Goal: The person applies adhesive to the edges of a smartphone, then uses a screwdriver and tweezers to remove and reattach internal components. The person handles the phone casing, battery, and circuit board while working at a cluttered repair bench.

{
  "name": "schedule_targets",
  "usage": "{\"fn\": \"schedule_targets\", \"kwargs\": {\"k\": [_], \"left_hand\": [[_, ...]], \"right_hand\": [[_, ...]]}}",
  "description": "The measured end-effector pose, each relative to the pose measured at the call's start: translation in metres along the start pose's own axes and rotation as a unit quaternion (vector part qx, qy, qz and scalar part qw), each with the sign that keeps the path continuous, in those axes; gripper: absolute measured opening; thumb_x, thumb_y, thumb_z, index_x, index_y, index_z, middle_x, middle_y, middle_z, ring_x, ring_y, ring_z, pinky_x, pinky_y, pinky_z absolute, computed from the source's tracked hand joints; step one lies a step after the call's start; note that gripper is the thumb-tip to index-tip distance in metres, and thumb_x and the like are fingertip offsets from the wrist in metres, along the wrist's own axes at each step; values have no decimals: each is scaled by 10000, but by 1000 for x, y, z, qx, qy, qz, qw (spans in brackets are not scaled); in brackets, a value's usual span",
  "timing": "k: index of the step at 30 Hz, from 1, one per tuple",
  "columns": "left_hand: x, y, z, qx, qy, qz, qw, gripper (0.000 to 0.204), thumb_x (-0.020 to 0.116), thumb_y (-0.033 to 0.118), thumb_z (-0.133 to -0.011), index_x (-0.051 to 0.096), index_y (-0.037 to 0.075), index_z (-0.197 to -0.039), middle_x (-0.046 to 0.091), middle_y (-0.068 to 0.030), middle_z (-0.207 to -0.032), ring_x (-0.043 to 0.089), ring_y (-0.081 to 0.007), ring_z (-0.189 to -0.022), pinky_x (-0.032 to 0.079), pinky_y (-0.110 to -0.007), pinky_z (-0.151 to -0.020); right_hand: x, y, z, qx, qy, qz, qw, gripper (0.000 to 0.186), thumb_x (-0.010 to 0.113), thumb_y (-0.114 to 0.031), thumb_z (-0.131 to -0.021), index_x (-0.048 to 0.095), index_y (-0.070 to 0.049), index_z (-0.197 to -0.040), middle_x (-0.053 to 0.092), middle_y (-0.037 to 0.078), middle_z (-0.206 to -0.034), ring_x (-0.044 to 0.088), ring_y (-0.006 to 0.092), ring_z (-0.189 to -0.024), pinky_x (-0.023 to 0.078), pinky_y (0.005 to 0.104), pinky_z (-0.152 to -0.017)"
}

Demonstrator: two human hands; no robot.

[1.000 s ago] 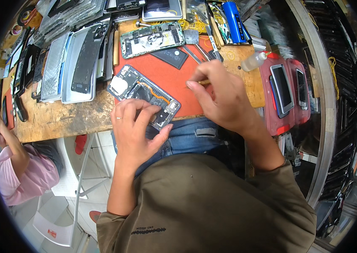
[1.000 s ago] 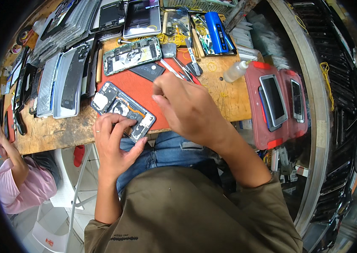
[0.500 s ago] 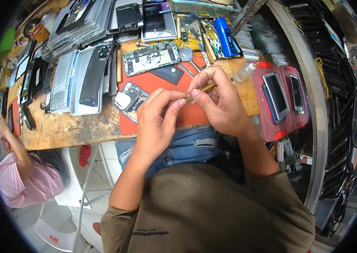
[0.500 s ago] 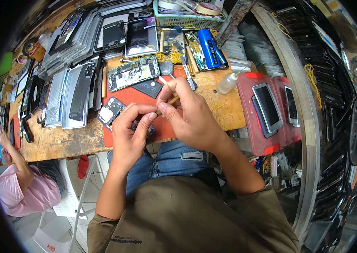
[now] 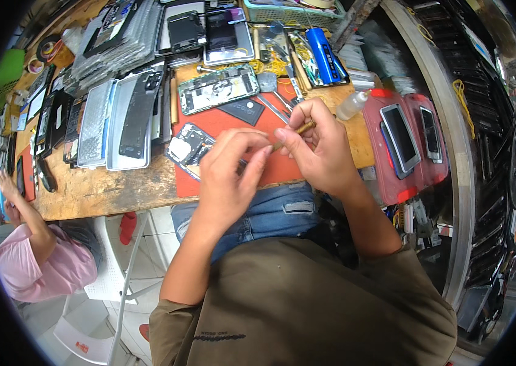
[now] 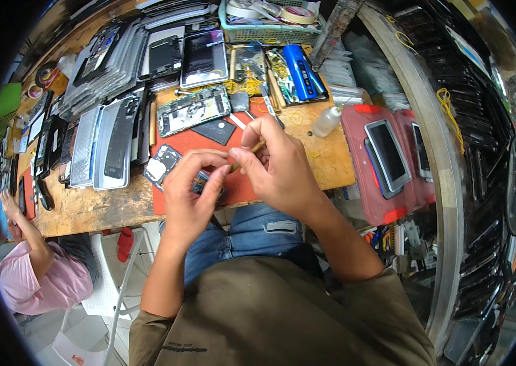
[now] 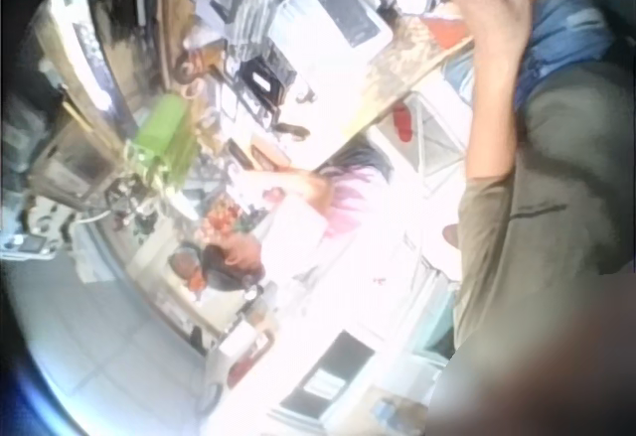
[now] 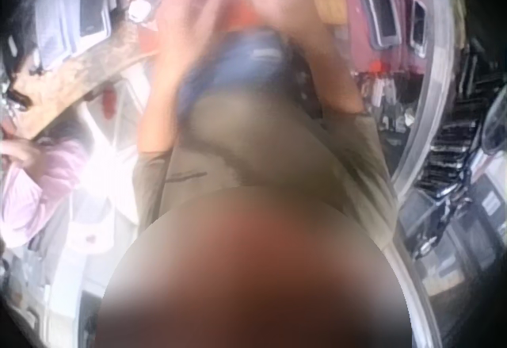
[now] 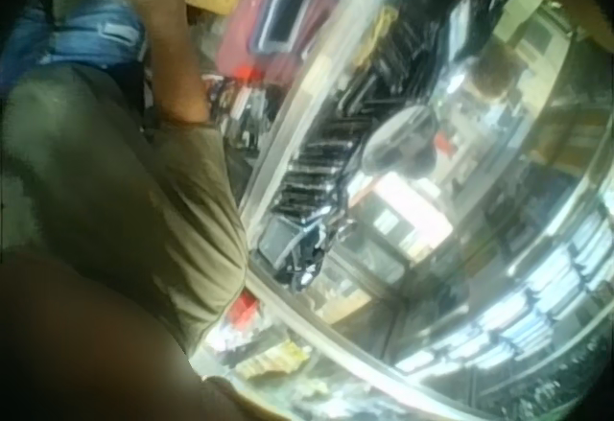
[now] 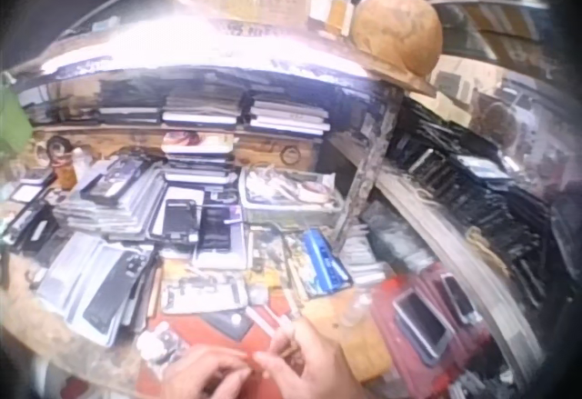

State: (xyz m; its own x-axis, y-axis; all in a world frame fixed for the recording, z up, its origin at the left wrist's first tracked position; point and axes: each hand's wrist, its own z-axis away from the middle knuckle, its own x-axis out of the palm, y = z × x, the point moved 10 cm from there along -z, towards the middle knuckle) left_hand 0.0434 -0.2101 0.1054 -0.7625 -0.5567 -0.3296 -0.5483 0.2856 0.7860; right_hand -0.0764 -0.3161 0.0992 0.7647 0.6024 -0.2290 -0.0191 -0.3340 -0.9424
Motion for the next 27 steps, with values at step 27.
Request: {"fn": "schedule_targets", "kwargs": {"k": [27], "left_hand": [[-215, -38, 35, -83, 210, -334, 915, 80, 691, 47, -1016, 726, 0, -1071, 703, -93, -980, 656, -224, -900, 498, -341, -783]], "right_hand": [[27, -23, -3, -171, -84, 294, 937, 184, 664, 63, -924, 524, -2, -1025, 650, 191, -894, 680, 404, -829, 526, 462, -721]]}}
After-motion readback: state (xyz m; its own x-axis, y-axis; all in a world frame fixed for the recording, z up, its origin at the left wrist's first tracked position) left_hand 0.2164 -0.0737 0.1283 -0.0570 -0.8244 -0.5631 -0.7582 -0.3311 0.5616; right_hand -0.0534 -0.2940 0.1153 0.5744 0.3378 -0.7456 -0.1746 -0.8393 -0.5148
